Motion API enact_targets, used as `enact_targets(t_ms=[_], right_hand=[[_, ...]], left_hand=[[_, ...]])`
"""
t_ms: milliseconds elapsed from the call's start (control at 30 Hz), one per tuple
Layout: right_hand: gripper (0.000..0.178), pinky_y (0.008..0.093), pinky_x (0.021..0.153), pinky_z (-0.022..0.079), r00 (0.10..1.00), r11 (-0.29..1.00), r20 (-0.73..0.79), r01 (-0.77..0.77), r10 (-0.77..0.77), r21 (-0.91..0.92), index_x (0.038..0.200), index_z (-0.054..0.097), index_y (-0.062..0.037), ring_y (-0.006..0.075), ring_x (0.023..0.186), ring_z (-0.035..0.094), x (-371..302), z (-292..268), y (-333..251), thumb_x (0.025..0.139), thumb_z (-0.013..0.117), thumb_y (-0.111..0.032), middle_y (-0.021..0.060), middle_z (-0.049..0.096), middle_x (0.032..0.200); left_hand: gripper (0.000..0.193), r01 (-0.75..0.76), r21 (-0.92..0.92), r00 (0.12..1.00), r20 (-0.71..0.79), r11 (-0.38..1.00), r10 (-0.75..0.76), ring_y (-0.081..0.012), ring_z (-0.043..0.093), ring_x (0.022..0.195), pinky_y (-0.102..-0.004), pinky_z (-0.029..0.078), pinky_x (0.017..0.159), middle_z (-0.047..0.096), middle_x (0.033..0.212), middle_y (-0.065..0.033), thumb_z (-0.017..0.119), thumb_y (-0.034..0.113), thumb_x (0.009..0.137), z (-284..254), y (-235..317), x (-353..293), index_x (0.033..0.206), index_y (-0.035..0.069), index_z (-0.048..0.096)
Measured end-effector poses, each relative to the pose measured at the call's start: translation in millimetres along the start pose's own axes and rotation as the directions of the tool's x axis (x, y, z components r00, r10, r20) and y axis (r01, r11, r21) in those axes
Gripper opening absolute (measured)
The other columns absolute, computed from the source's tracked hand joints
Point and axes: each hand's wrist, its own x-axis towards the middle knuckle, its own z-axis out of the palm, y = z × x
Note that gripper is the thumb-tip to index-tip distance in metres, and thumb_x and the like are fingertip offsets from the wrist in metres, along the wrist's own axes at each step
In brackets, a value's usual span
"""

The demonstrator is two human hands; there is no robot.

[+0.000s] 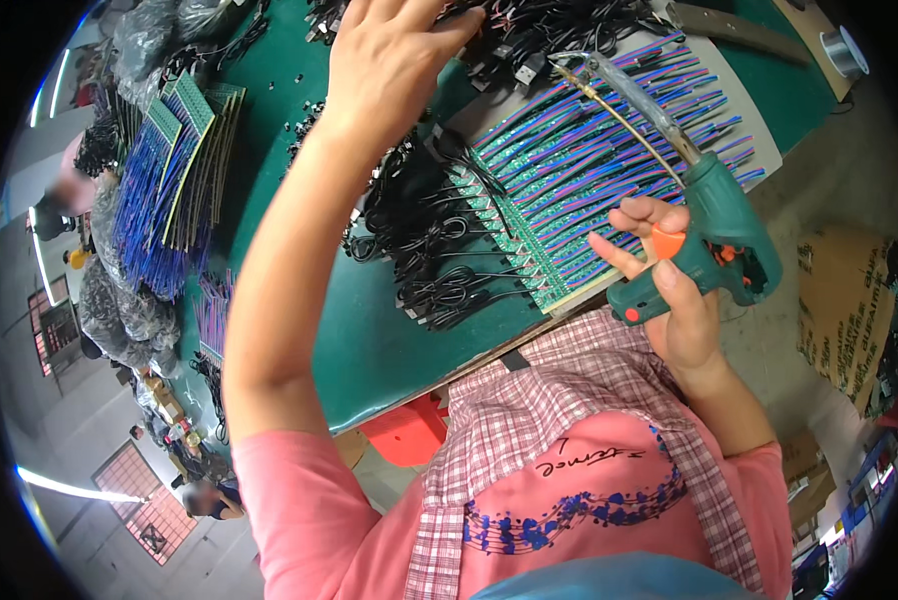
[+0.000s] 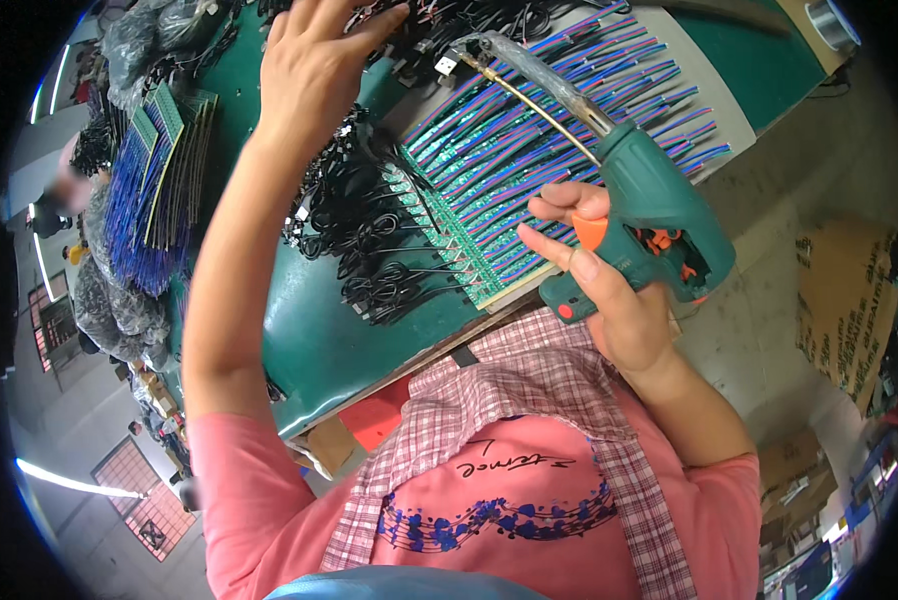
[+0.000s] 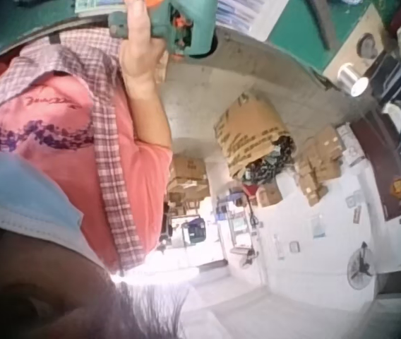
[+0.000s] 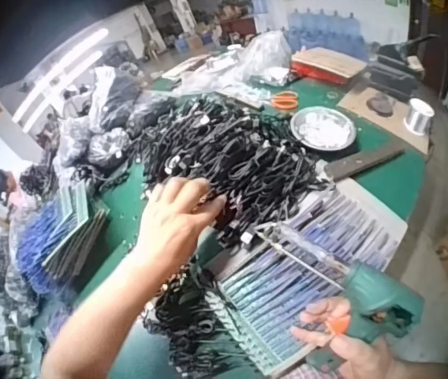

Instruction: The person applies hot glue to electronic components and wires on PCB strips using a hot glue gun.

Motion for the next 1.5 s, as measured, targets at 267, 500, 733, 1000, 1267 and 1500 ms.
enact_targets(t_ms=[267,500,733,1000,1267,1500], right_hand=[[0.035,0.0549,0.100,0.042,0.999,0.998,-0.043,0.029,-0.027,0.052,0.120,0.045,-0.0031,0.0331,0.118,0.049,0.0,-3.2,1.2,0.087,0.054,-0.007,0.0204,0.046,0.125],[0.031,0.0446,0.088,0.051,1.000,0.990,-0.011,0.010,-0.009,0.142,0.118,0.047,-0.0062,0.0239,0.100,0.059,-0.2,-4.0,-1.7,0.088,0.054,-0.005,0.0188,0.054,0.115],[0.044,0.0223,0.070,0.044,0.932,0.823,0.092,-0.259,0.351,-0.506,0.118,0.041,-0.0071,0.0075,0.078,0.051,-15.3,15.4,-26.4,0.080,0.061,0.007,0.0128,0.059,0.104],[0.027,0.0367,0.080,0.047,0.959,0.662,0.117,-0.086,0.257,-0.745,0.103,0.059,-0.0035,0.0291,0.095,0.055,-22.4,20.9,-10.1,0.078,0.069,-0.006,0.0104,0.059,0.104],[0.029,0.0303,0.079,0.048,0.964,0.733,0.092,-0.126,0.250,-0.668,0.109,0.059,-0.0028,0.0222,0.096,0.058,-31.6,26.4,-14.2,0.080,0.066,-0.003,0.0091,0.058,0.105],[0.030,0.0292,0.078,0.049,0.972,0.842,0.111,-0.121,0.209,-0.526,0.111,0.058,-0.0011,0.0184,0.094,0.060,-37.5,22.9,-10.3,0.082,0.065,-0.003,0.0097,0.057,0.109]], left_hand=[[0.012,0.279,-0.874,0.844,0.026,0.397,-0.536,-0.0176,0.055,0.099,-0.0311,0.042,0.087,0.063,0.104,-0.0039,0.063,-0.002,0.078,-15.4,-24.0,12.0,0.084,0.009,0.064],[0.022,0.011,-0.960,0.734,0.199,-0.281,-0.649,-0.0219,0.056,0.088,-0.0351,0.045,0.077,0.060,0.094,-0.0097,0.060,0.006,0.084,-81.8,-44.9,-18.0,0.104,-0.001,0.060],[0.009,0.545,-0.234,0.347,0.937,-0.805,-0.037,-0.0137,0.062,0.062,-0.0239,0.050,0.057,0.065,0.073,-0.0097,0.061,0.000,0.086,-98.2,129.6,-73.8,0.094,-0.001,0.058],[0.008,0.533,-0.282,0.362,0.928,-0.797,-0.086,-0.0097,0.061,0.071,-0.0208,0.048,0.062,0.065,0.082,-0.0067,0.060,0.003,0.089,-93.6,168.7,-86.9,0.095,0.000,0.057],[0.008,0.709,-0.695,0.574,0.668,-0.121,-0.474,-0.0084,0.058,0.066,-0.0226,0.046,0.060,0.062,0.075,-0.0044,0.062,-0.005,0.081,-100.1,190.0,-92.4,0.085,-0.001,0.056],[0.010,0.715,-0.637,0.495,0.753,-0.290,-0.434,-0.0088,0.058,0.066,-0.0219,0.046,0.060,0.062,0.078,-0.0044,0.064,-0.003,0.083,-106.6,194.6,-92.7,0.090,-0.002,0.058]])
